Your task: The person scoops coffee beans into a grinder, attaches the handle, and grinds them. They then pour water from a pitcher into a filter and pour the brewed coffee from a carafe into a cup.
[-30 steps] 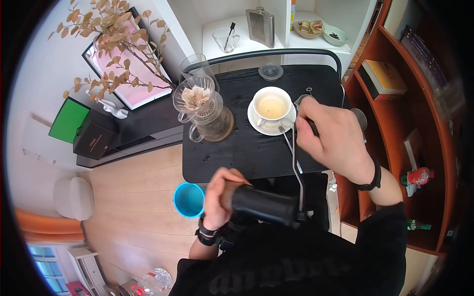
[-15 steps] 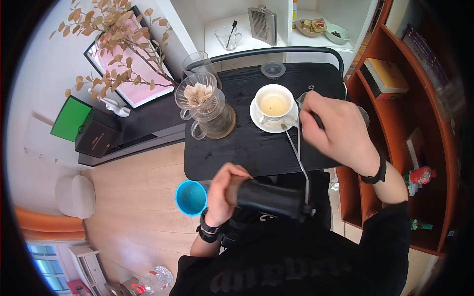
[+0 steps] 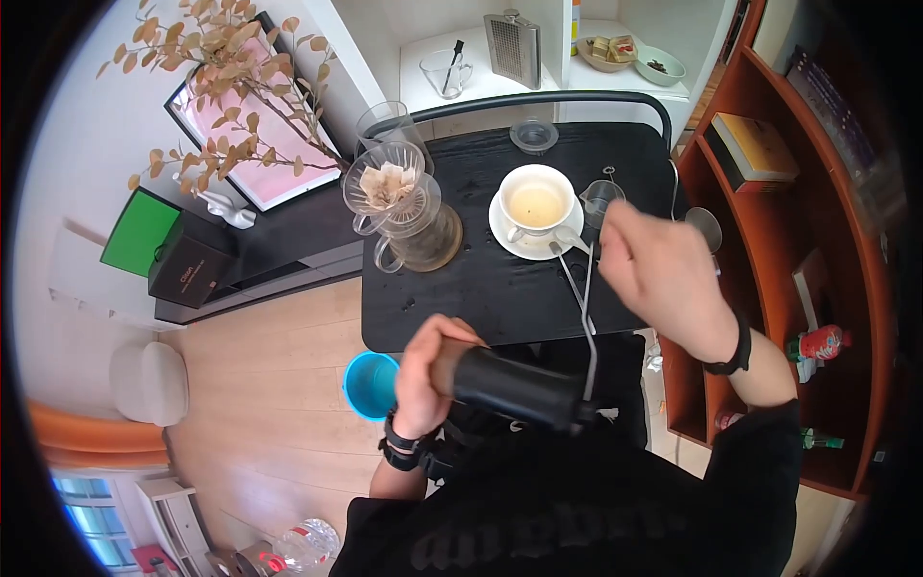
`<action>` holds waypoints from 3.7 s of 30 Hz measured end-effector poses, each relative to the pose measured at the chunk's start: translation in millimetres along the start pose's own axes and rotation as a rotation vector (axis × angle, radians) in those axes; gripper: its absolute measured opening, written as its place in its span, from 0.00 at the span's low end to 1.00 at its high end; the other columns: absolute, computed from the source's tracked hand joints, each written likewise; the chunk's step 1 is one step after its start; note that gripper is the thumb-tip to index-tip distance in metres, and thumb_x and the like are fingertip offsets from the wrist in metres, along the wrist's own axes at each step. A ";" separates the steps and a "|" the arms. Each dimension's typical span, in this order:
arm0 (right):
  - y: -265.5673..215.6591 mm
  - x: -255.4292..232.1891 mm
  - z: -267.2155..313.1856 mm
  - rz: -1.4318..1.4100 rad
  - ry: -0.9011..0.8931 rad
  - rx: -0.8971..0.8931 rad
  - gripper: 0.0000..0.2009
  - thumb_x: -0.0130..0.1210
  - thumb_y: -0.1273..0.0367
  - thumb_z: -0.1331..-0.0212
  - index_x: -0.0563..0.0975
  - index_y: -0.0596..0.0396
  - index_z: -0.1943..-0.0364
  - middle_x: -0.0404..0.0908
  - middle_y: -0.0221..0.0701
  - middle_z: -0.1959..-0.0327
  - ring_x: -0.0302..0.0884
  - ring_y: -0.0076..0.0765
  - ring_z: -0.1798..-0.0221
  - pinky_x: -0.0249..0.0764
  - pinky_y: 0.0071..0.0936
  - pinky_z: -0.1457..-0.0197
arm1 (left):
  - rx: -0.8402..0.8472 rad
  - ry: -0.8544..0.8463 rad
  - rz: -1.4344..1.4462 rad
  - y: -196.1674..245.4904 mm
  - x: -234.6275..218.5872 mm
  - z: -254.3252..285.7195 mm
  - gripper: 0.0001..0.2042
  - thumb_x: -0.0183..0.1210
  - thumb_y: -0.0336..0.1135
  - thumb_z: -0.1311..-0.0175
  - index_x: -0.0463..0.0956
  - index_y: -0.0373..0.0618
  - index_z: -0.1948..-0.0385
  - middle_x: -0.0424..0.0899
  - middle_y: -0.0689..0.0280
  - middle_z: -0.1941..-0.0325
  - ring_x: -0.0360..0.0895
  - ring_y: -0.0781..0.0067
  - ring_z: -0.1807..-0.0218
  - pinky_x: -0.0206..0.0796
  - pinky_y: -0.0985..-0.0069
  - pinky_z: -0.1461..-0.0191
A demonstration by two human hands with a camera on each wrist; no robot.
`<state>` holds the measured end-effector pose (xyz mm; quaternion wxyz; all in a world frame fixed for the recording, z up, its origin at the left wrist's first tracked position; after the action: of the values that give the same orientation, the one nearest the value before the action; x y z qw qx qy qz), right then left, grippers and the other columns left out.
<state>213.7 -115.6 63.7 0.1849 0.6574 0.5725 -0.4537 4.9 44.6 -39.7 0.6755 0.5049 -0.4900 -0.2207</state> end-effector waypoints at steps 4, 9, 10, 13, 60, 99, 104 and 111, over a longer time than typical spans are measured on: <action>-28.0 7.6 50.4 -0.031 -0.590 -0.185 0.10 0.59 0.64 0.44 0.73 0.53 0.75 0.75 0.34 0.85 0.77 0.41 0.83 0.69 0.36 0.82 | 0.045 0.254 0.224 5.6 -25.8 -0.9 0.20 0.38 0.47 0.25 0.73 0.40 0.62 0.78 0.60 0.65 0.77 0.71 0.63 0.71 0.73 0.58; -78.4 -34.2 41.5 -0.429 -0.215 -0.478 0.13 0.61 0.62 0.48 0.70 0.49 0.80 0.69 0.28 0.86 0.74 0.30 0.84 0.64 0.26 0.83 | -0.060 0.149 -0.428 -16.6 -17.2 -2.9 0.20 0.37 0.46 0.23 0.74 0.39 0.58 0.78 0.68 0.64 0.72 0.84 0.64 0.65 0.82 0.59; -70.2 -39.9 26.6 -0.400 -0.126 -0.453 0.13 0.61 0.63 0.48 0.70 0.50 0.80 0.70 0.29 0.85 0.74 0.31 0.83 0.64 0.28 0.83 | -0.114 0.078 -0.349 -19.2 -8.8 0.2 0.20 0.38 0.46 0.23 0.74 0.39 0.59 0.78 0.67 0.64 0.72 0.83 0.64 0.65 0.82 0.59; -33.8 -26.0 5.3 -0.245 0.036 -0.132 0.10 0.59 0.67 0.46 0.70 0.52 0.77 0.71 0.33 0.84 0.74 0.41 0.82 0.68 0.34 0.80 | -0.114 0.001 -0.176 -13.4 -0.4 7.2 0.21 0.40 0.46 0.25 0.75 0.36 0.62 0.79 0.60 0.63 0.76 0.74 0.62 0.67 0.79 0.56; -32.3 -3.4 73.1 -0.538 -0.663 0.331 0.04 0.49 0.74 0.37 0.74 0.60 0.65 0.78 0.42 0.78 0.79 0.47 0.74 0.73 0.34 0.67 | -0.078 0.332 0.190 21.4 4.1 -12.4 0.17 0.37 0.46 0.23 0.71 0.45 0.52 0.82 0.62 0.59 0.78 0.68 0.66 0.58 0.84 0.76; 2.8 30.5 63.9 -0.193 -0.358 0.265 0.04 0.55 0.72 0.39 0.72 0.55 0.67 0.77 0.41 0.80 0.78 0.53 0.77 0.72 0.43 0.74 | 0.007 0.279 0.269 -19.4 -7.2 -0.2 0.17 0.40 0.42 0.27 0.73 0.37 0.67 0.78 0.58 0.63 0.77 0.69 0.60 0.69 0.74 0.53; -52.3 9.9 81.9 -0.385 -0.520 -0.193 0.08 0.55 0.68 0.45 0.72 0.54 0.77 0.71 0.32 0.86 0.73 0.40 0.85 0.67 0.34 0.82 | 0.187 0.392 -0.214 -29.4 -22.4 -11.3 0.18 0.38 0.42 0.24 0.74 0.38 0.62 0.78 0.62 0.61 0.75 0.74 0.58 0.66 0.77 0.50; -23.0 -21.4 26.6 -0.294 -0.059 0.107 0.04 0.51 0.74 0.39 0.70 0.59 0.69 0.71 0.38 0.82 0.73 0.47 0.81 0.67 0.36 0.76 | 0.040 0.015 -0.140 -35.5 12.9 4.7 0.17 0.40 0.39 0.27 0.74 0.36 0.63 0.77 0.57 0.61 0.75 0.68 0.59 0.64 0.74 0.49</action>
<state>183.7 -142.0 73.4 0.0979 0.5619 0.6317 -0.5249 13.2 18.3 -65.9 0.6518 0.5528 -0.4529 -0.2538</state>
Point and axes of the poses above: each hand's wrist, its own z-axis away from the middle knuckle, its own x-axis out of the palm, y = z × x, the point moved 2 cm from there along -z, towards the middle knuckle
